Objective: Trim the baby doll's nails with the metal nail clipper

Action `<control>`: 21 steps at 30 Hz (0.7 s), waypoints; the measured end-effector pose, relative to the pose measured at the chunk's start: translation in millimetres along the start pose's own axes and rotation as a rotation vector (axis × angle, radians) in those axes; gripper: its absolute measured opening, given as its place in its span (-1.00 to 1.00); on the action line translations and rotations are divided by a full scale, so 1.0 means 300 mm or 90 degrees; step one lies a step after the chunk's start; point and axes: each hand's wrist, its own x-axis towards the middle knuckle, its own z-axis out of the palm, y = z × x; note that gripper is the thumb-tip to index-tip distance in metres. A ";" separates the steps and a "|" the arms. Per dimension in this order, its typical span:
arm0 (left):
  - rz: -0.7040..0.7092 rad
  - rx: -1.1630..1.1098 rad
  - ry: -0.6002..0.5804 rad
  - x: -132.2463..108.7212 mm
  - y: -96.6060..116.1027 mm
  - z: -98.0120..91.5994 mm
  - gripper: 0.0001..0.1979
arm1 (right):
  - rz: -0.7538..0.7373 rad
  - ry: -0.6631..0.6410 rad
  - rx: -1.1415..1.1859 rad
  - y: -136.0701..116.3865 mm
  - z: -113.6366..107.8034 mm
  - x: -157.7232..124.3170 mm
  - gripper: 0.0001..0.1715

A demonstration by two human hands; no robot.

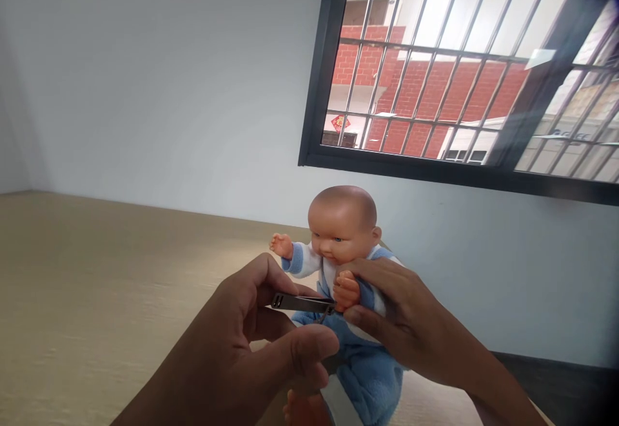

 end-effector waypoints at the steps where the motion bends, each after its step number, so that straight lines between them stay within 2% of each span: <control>1: 0.007 0.020 0.008 -0.003 0.002 0.000 -0.49 | 0.002 0.001 0.001 0.000 0.001 0.000 -0.65; 5: 0.037 0.069 0.023 -0.010 0.008 0.000 -0.56 | 0.002 -0.017 -0.018 -0.004 0.000 0.002 -0.68; 9: 0.030 0.109 0.050 -0.015 0.011 0.000 -0.60 | -0.002 -0.037 -0.019 -0.007 -0.003 0.001 -0.73; 15: -0.036 0.132 0.044 -0.024 0.017 -0.011 -0.53 | 0.005 -0.034 0.011 -0.007 -0.008 0.004 -0.71; 21: -0.046 0.118 0.054 -0.024 0.028 0.007 -0.48 | 0.002 -0.032 0.016 0.001 -0.010 0.002 -0.67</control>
